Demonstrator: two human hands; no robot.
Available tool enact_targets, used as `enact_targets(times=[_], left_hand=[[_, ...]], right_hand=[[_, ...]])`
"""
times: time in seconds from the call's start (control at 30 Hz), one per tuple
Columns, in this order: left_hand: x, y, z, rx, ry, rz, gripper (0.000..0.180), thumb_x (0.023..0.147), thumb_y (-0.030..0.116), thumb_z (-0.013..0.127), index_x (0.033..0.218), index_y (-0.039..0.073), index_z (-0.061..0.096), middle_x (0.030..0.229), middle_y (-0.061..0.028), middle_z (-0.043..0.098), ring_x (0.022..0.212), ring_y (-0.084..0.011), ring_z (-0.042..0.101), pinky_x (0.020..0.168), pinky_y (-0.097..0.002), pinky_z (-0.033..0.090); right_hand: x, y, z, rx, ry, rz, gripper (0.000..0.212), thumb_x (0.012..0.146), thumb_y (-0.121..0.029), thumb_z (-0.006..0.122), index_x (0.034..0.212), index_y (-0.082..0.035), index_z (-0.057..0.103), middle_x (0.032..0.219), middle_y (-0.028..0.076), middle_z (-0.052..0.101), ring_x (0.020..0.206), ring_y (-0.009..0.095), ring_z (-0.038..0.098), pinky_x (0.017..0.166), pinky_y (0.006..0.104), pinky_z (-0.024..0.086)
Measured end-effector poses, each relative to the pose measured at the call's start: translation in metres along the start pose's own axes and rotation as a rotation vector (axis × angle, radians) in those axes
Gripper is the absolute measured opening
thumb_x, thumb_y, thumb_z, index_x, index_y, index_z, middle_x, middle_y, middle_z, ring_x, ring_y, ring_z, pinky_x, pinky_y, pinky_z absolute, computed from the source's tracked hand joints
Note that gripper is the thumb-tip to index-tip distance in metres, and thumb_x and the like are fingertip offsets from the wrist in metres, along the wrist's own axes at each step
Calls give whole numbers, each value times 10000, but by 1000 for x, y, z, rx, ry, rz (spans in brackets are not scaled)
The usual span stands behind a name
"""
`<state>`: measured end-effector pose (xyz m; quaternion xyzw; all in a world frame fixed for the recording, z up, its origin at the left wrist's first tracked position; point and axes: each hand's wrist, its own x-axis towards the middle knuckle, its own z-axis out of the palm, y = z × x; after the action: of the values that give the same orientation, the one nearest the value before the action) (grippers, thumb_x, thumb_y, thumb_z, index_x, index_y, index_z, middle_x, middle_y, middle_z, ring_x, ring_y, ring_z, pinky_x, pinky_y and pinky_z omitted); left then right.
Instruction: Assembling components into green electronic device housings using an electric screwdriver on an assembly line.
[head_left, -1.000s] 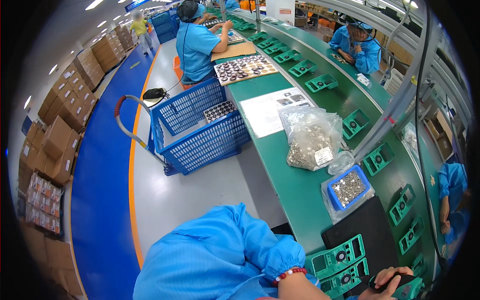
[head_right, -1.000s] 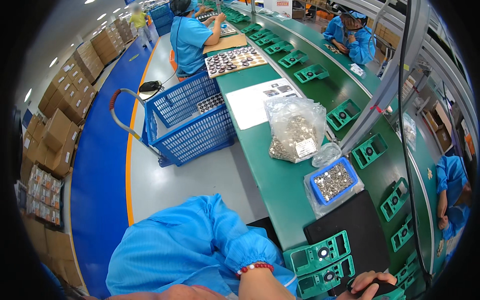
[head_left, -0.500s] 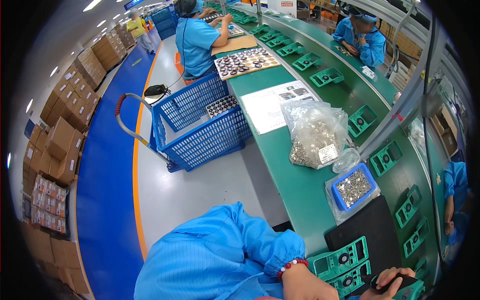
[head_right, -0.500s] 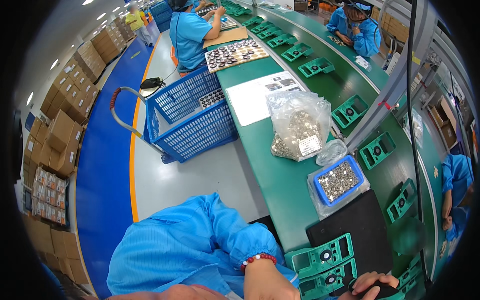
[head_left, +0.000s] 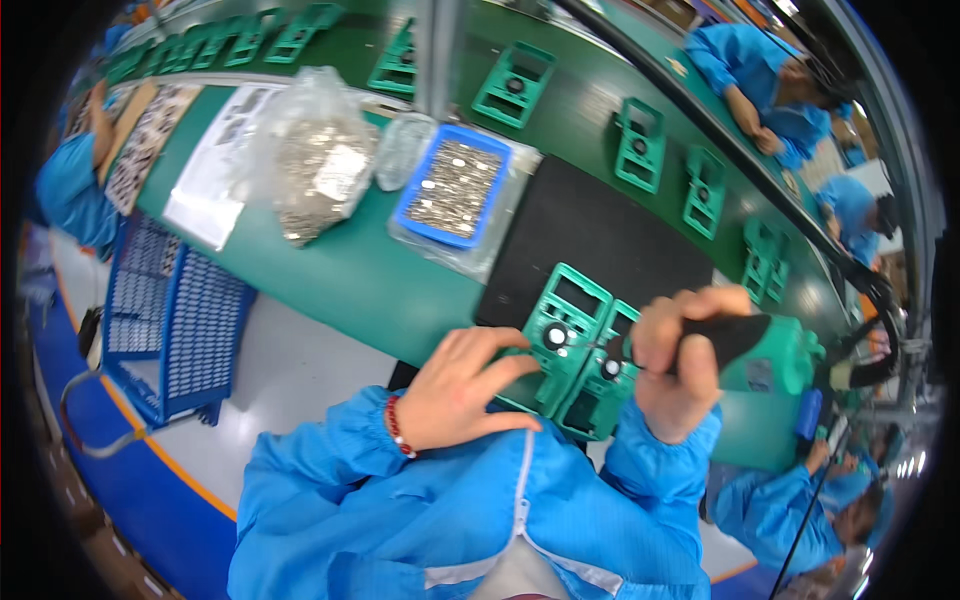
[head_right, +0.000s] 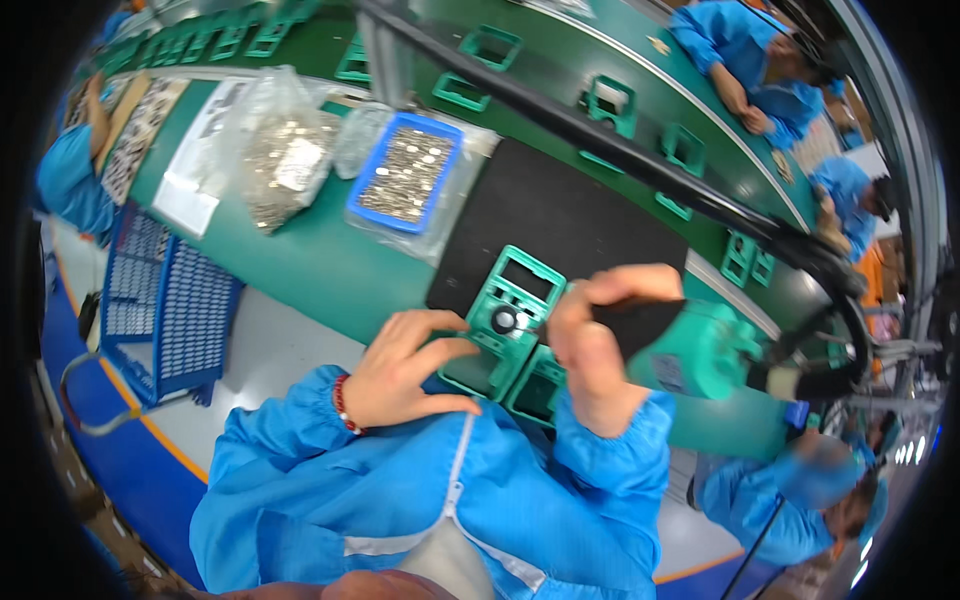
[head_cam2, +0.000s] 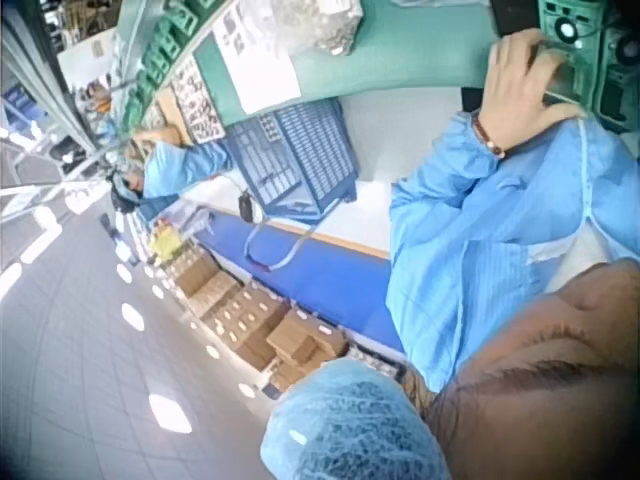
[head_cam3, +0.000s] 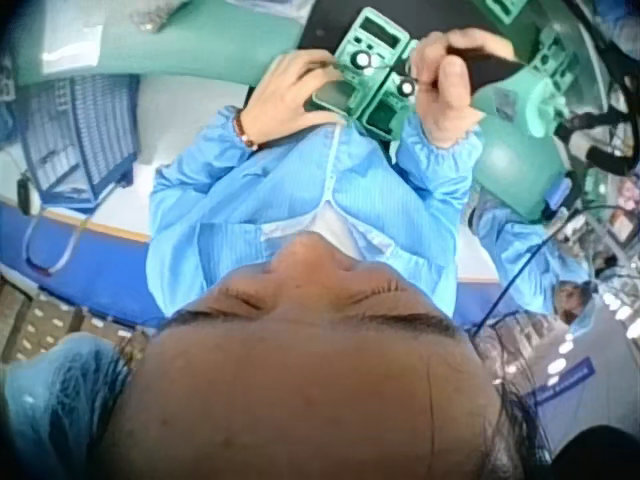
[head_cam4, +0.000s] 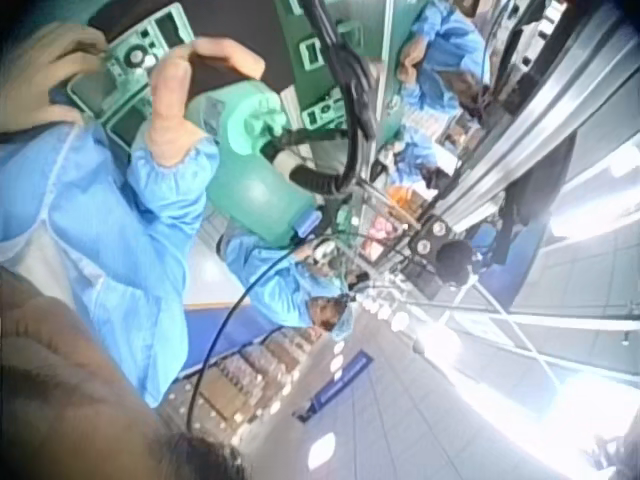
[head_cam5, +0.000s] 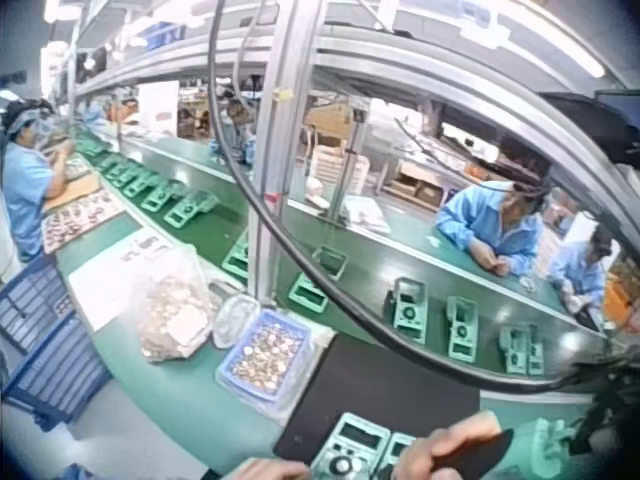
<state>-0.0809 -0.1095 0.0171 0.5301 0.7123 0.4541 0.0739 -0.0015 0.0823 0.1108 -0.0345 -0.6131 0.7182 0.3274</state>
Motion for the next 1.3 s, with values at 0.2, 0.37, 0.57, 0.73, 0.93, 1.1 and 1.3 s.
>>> enact_targets(times=[0.2,0.37,0.57,0.73,0.93,1.1,1.3], left_hand=[[2,-15,19,20,-74,40,668,696,500,826,1192,88,649,1365,-151,537,1146,-327,566,947,-431,453],[-7,-19,30,7,-12,85,533,750,433,806,1118,74,665,1358,-163,553,1140,-329,575,925,-430,489],[-10,-26,38,55,-17,125,426,775,464,753,825,70,598,1355,-95,583,1183,-307,563,928,-420,487],[-11,-29,38,31,-20,136,451,760,470,748,732,68,544,1360,-103,582,1180,-311,565,921,-424,487],[-11,-29,38,21,-7,134,453,755,457,755,693,68,530,1356,-107,585,1175,-311,568,907,-421,494],[-11,-32,40,5,-20,138,450,743,437,769,659,69,524,1326,-98,599,1179,-319,562,895,-422,500],[-9,-32,41,-9,-32,172,439,773,417,750,646,56,536,1236,-91,606,1206,-322,538,894,-419,509]], right_hand=[[-4,21,-2,-173,-31,-33,332,919,-219,704,1051,-50,451,645,31,479,516,110,420,494,290,352],[-12,44,-8,-271,-113,-27,302,936,-192,694,1049,-56,450,667,26,492,514,106,422,496,298,373],[-15,55,-14,-287,-42,102,271,869,-41,736,1062,-25,547,959,97,641,735,119,629,688,272,530],[-7,56,-7,-97,-103,84,280,903,-44,704,1066,-29,476,785,105,624,663,142,605,614,300,522],[-9,59,-5,-147,-79,129,273,900,-53,711,1055,-28,488,815,119,639,667,141,610,618,295,522],[-8,64,-8,-172,-59,102,273,885,-58,731,1034,-24,505,833,119,649,675,136,615,627,289,523],[-1,71,-6,-336,-169,4,224,958,-142,647,1001,-63,443,614,23,467,478,105,406,468,289,356]])
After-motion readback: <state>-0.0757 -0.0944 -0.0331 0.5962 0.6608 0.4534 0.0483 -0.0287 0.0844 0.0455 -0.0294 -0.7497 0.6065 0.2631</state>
